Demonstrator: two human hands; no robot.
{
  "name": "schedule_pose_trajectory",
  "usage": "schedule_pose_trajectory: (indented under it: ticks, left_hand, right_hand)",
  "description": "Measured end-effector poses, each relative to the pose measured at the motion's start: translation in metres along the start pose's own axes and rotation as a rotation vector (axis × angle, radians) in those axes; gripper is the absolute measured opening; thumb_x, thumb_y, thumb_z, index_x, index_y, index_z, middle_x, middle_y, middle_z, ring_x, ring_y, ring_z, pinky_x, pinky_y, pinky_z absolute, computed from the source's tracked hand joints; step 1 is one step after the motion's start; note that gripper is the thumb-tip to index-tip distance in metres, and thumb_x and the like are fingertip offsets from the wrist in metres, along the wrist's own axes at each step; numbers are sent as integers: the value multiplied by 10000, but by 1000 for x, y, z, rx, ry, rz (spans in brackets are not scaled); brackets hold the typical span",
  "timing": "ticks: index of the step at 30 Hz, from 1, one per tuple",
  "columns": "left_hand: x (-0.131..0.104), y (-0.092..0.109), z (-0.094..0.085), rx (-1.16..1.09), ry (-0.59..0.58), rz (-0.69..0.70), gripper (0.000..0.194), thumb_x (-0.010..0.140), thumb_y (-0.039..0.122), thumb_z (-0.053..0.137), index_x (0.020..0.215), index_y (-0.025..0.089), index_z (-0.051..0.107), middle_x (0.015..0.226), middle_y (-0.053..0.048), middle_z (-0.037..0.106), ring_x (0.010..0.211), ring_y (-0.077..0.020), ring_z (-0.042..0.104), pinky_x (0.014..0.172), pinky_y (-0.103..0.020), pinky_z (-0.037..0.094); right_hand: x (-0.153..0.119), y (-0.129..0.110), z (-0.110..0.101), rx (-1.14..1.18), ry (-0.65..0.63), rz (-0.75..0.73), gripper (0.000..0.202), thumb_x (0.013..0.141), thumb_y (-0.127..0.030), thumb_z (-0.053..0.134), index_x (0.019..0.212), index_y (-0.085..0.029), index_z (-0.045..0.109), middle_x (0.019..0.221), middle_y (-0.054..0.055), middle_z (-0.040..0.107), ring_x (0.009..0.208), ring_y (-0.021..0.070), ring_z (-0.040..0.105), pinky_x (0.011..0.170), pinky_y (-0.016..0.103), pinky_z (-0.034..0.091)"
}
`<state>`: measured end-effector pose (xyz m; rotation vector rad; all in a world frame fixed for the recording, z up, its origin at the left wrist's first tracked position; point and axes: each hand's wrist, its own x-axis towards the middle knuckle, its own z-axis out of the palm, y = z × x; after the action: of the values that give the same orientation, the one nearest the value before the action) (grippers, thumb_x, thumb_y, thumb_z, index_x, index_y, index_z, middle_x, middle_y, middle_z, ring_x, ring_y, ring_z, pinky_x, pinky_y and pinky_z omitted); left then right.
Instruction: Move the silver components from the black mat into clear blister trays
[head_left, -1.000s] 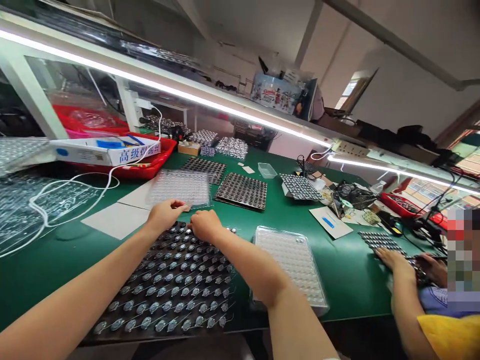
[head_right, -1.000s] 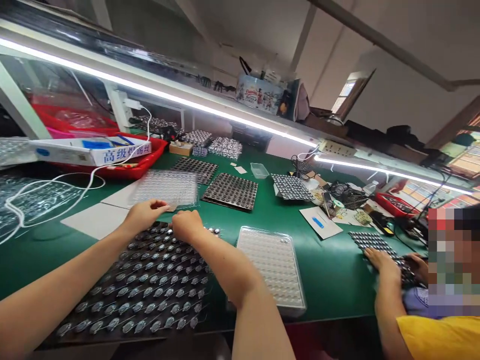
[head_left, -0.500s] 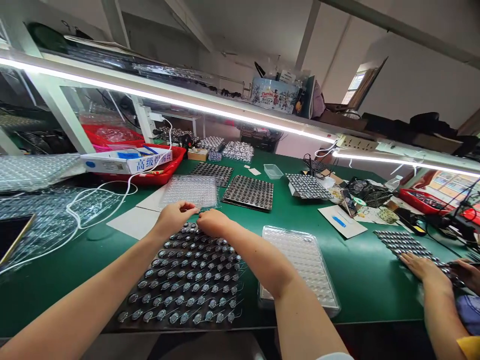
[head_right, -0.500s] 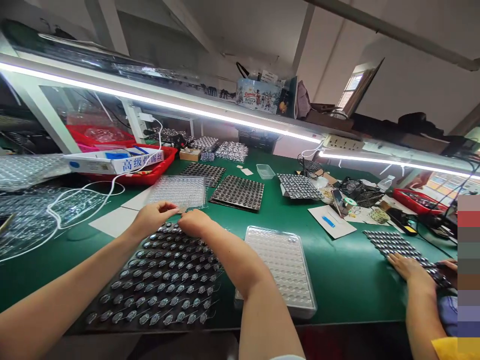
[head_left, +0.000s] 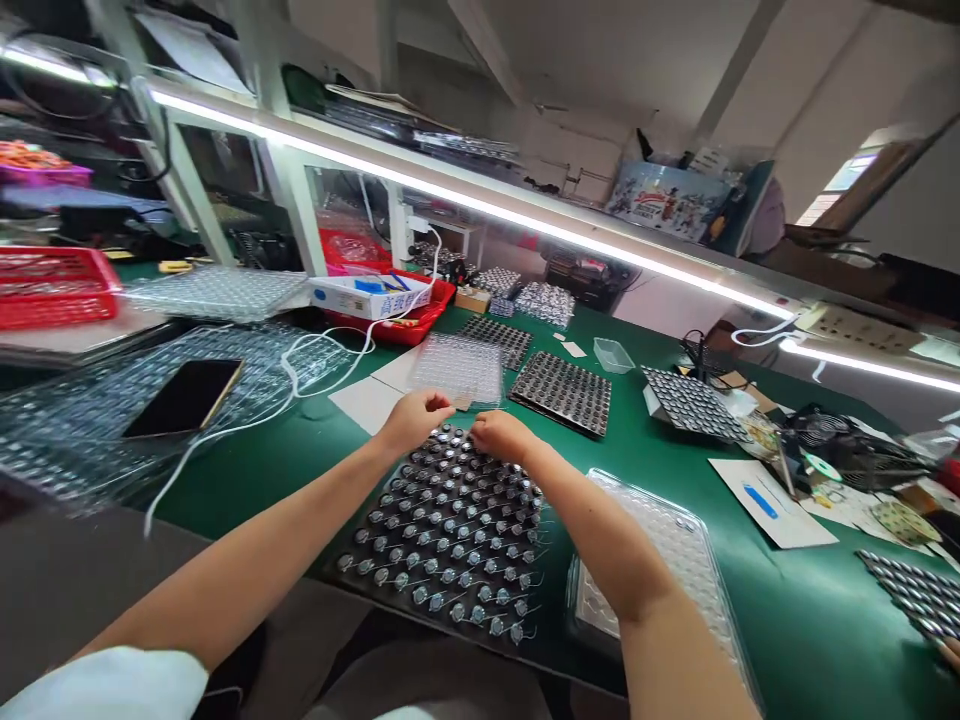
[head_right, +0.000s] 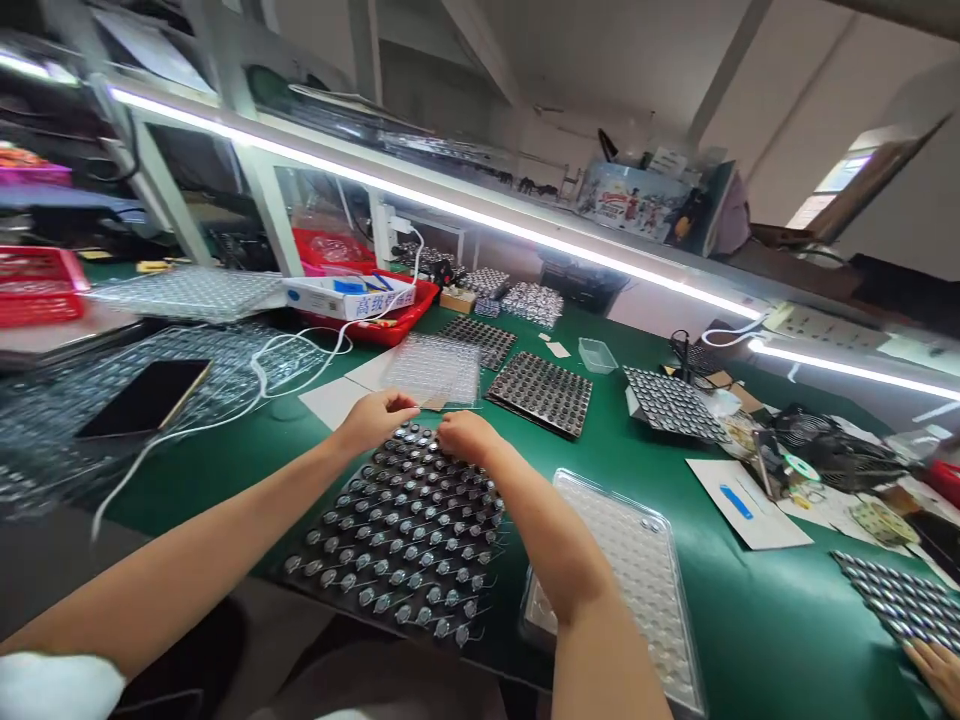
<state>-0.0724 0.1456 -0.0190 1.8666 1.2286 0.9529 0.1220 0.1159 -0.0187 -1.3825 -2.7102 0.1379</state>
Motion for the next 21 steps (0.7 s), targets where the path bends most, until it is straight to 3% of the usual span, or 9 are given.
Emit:
schedule_pose_trajectory:
  ticks: [5,8,11,13,15,18,21]
  left_hand:
    - [-4,6,-3,-49,20,-19,266,704,383,595,816,146,640,784,-39,688,739,-177,623,698,-281,478]
    - [-8,20,-4,-104,-13,5,266,719,387,604,829,148,647,802,-39,695,762,-177,629,718,-280,484]
    - [-15,38,1,-169,-66,28,275,716,392,626,852,153,651,811,-34,699,773,-174,632,719,-277,486]
    - [-20,53,8,-223,-123,25,293,701,393,645,871,155,649,795,-29,697,748,-167,629,689,-271,485]
    - [-25,70,18,-271,-202,13,301,679,395,661,861,155,649,760,-24,692,716,-163,624,655,-266,481]
    - [-28,97,44,-304,-347,26,270,654,389,671,799,162,656,704,-13,683,678,-160,616,619,-258,470]
    - [-26,123,87,-310,-496,77,229,644,372,676,757,173,666,668,0,674,644,-148,609,578,-237,448]
  right_hand:
    - [-5,4,-10,211,167,142,250,905,-259,421,937,-154,646,908,60,681,841,135,603,775,230,426]
    - [-29,7,-28,328,250,245,321,933,-306,326,1011,-144,592,879,60,691,764,124,628,702,223,456]
    - [-87,11,-48,448,327,342,312,920,-365,351,993,-153,568,859,60,691,746,133,642,681,233,478]
    - [-140,15,-60,600,422,487,280,869,-414,463,928,-166,578,814,53,682,737,149,638,687,250,484]
    - [-197,20,-69,598,461,659,294,837,-449,506,912,-177,590,789,48,674,729,158,627,690,264,480]
    - [-271,28,-80,461,415,871,308,840,-463,467,900,-189,594,802,52,676,718,164,619,666,274,465]
    - [-319,36,-81,244,222,1015,294,858,-414,405,868,-197,603,773,39,677,682,158,610,616,264,430]
